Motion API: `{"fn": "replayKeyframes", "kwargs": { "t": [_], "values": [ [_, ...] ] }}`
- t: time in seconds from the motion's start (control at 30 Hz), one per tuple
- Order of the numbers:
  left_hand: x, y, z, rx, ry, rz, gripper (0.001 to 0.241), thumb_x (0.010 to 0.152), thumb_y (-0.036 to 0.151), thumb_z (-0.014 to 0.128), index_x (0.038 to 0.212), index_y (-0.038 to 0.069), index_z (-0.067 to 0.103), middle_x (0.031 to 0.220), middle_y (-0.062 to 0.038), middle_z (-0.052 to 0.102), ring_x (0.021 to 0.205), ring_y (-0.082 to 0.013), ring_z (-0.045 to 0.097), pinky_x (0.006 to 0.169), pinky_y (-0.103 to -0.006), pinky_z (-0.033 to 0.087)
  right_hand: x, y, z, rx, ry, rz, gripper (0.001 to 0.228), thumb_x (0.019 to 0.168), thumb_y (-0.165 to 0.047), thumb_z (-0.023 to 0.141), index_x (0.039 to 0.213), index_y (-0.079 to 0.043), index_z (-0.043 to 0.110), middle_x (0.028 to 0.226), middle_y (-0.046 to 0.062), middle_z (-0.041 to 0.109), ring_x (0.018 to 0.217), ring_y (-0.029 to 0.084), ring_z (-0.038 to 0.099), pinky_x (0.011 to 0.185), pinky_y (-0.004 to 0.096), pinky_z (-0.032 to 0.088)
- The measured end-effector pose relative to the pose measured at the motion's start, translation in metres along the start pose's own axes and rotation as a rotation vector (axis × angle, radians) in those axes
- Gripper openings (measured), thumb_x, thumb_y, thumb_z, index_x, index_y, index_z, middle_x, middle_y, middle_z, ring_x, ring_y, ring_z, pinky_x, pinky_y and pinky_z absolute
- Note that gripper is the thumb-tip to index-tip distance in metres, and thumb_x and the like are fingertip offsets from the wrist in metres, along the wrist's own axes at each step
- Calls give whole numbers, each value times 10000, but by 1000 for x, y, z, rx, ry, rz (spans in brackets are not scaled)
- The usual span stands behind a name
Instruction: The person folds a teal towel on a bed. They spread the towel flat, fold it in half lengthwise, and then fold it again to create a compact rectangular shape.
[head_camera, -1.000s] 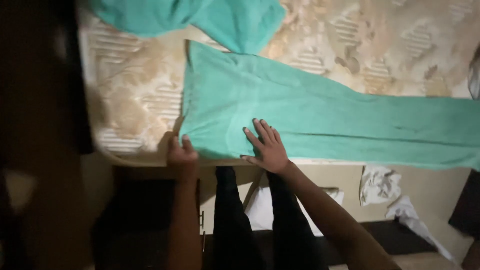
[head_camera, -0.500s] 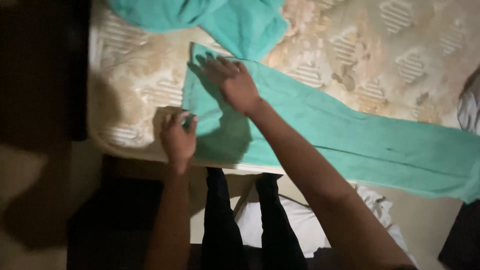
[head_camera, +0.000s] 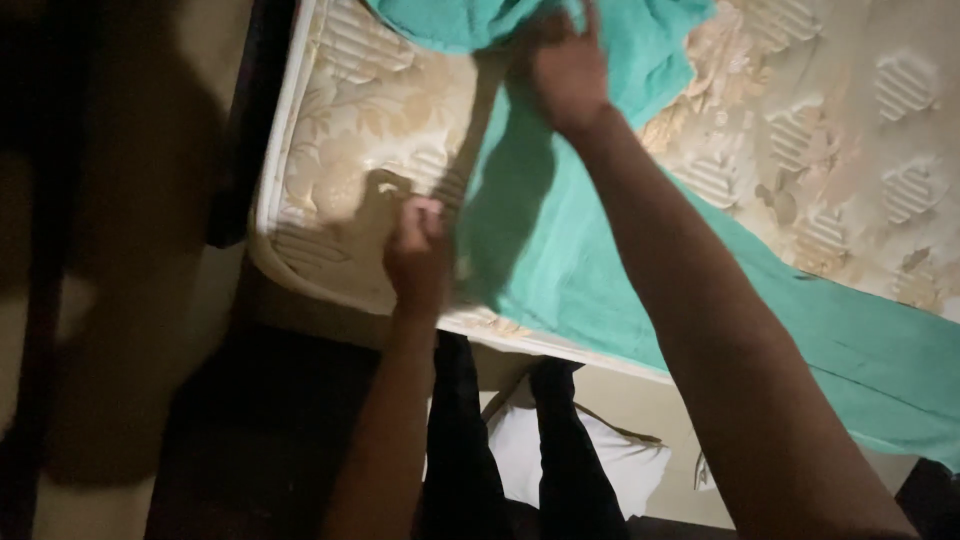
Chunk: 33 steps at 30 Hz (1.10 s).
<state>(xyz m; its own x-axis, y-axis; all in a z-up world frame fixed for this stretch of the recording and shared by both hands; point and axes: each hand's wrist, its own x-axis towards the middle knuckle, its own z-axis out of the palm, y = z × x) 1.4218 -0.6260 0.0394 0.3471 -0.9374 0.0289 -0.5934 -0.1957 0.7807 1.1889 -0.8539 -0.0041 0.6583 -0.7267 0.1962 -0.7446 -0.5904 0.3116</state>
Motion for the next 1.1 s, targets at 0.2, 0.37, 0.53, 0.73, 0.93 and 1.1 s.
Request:
{"fn": "replayKeyframes", "kwargs": {
  "t": [0.2,0.37,0.53,0.73,0.93,1.1],
  "values": [
    [-13,-10,-27,8,-240,-56,545,863,535,543,1104,63,670,844,-113,700,695,-310,643,637,-434,506,12,-7,-54,316,103,153,146,968,-275,739,1080,-216,812,1094,36,701,1081,272,557,1004,476,301],
    [-36,20,-25,179,-269,132,378,703,344,865,912,65,719,842,-142,654,662,-365,601,598,-477,492,-34,-52,-89,478,103,257,390,871,-164,827,1219,-43,698,1441,141,503,1273,356,487,1068,494,339],
    [-45,6,0,108,-408,-204,503,872,526,790,1062,78,666,998,-116,649,912,-357,715,827,-527,545,-117,-138,-106,906,214,439,509,1041,-522,491,1265,-139,740,1376,190,595,1266,412,549,1061,566,365],
    [-68,-43,35,-55,-78,228,257,1032,356,614,1053,99,612,797,-108,597,751,-400,673,672,-473,573,-165,-201,-124,632,-32,465,513,1083,-348,467,1583,-238,476,1632,159,402,1507,375,383,1166,475,335],
    [-56,-44,-1,-147,6,-76,191,1012,269,710,1023,125,586,666,-40,554,623,-240,599,615,-331,500,-245,-190,-100,520,-101,500,585,1036,-550,491,1555,-280,502,1633,184,399,1517,380,370,1193,502,303],
    [-63,-9,9,-202,20,-234,425,918,58,780,1295,-22,601,1054,-257,616,972,-371,628,868,-469,535,-328,-165,-119,413,-109,518,730,965,-711,480,1570,-304,471,1644,148,400,1532,325,361,1237,445,217]
  ]
}}
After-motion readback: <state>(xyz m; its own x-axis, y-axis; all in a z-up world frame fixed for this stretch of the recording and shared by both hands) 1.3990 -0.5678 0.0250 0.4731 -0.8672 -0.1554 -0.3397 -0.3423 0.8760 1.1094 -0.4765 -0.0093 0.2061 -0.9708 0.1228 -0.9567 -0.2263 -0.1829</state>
